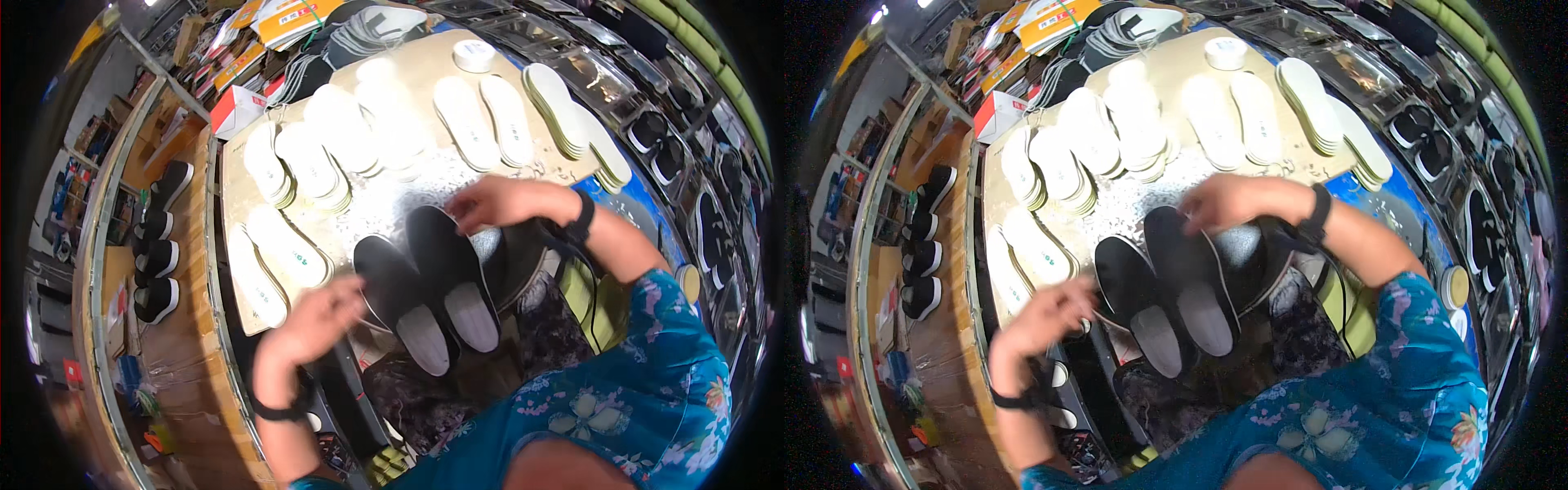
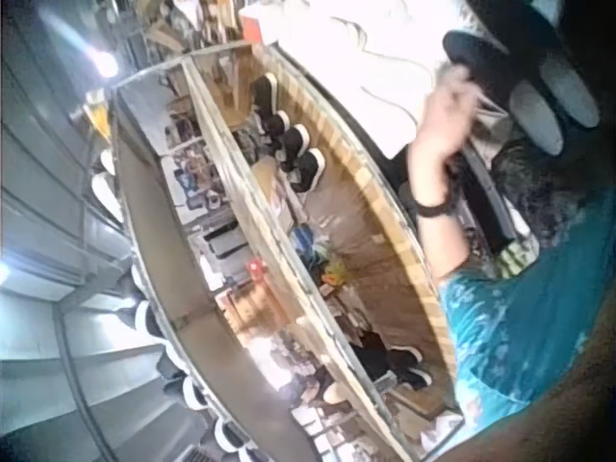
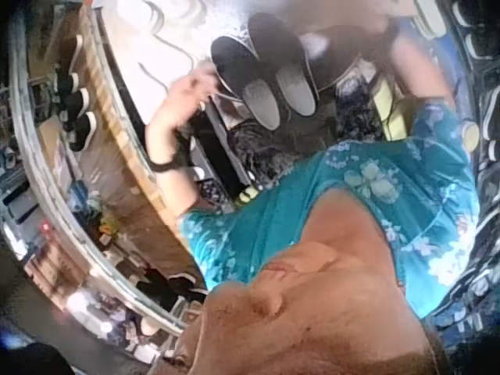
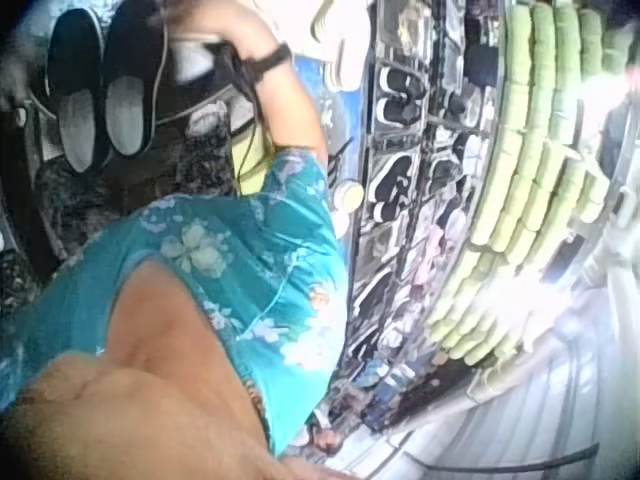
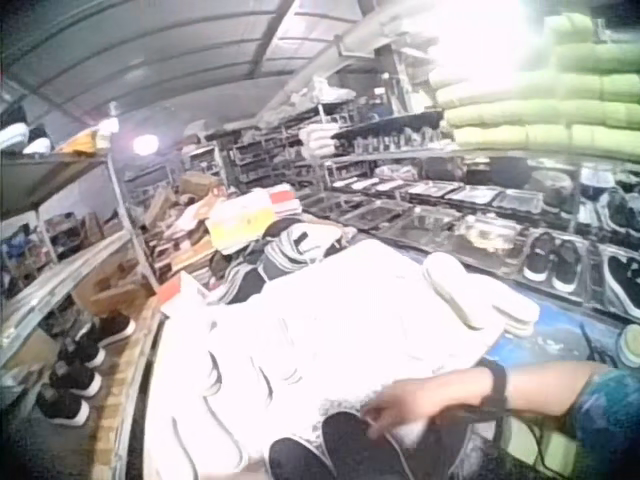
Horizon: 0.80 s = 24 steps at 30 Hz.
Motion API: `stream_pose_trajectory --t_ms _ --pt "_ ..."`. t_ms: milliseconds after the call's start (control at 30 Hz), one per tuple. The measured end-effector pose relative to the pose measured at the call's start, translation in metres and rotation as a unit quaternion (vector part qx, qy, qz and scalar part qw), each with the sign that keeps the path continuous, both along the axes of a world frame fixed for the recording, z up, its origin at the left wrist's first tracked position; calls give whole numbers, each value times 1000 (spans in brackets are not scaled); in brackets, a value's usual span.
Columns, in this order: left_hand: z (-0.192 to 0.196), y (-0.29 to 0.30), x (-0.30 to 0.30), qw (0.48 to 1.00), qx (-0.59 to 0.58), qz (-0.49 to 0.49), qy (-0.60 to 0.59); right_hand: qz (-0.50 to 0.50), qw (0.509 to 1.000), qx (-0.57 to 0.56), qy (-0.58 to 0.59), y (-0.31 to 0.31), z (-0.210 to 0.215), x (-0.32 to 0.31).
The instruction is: The person is inserting insoles and trimming excess material or threads from a pair of black shoes using scissors at a workstation.
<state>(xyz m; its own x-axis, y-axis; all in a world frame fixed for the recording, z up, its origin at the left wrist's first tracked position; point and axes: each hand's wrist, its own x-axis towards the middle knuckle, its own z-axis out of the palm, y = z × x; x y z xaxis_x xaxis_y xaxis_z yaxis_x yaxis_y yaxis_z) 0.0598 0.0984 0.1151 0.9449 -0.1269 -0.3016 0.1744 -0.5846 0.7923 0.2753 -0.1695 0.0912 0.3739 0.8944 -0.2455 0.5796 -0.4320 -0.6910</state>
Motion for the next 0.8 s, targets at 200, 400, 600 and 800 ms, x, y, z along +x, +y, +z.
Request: stream_pose_trajectory --t_ms 200,400,600,800 --pt "-24 139 130 911 273 218 -217 90 962 103 -235 180 5 26" --pt "-76 184 176 862 435 163 -203 132 920 118 -350 239 -33 33" --pt "-80 191 187 856 445 159 -210 127 909 62 -392 239 -40 42" --pt "-79 208 182 822 445 298 -194 120 901 69 -412 244 -35 31"
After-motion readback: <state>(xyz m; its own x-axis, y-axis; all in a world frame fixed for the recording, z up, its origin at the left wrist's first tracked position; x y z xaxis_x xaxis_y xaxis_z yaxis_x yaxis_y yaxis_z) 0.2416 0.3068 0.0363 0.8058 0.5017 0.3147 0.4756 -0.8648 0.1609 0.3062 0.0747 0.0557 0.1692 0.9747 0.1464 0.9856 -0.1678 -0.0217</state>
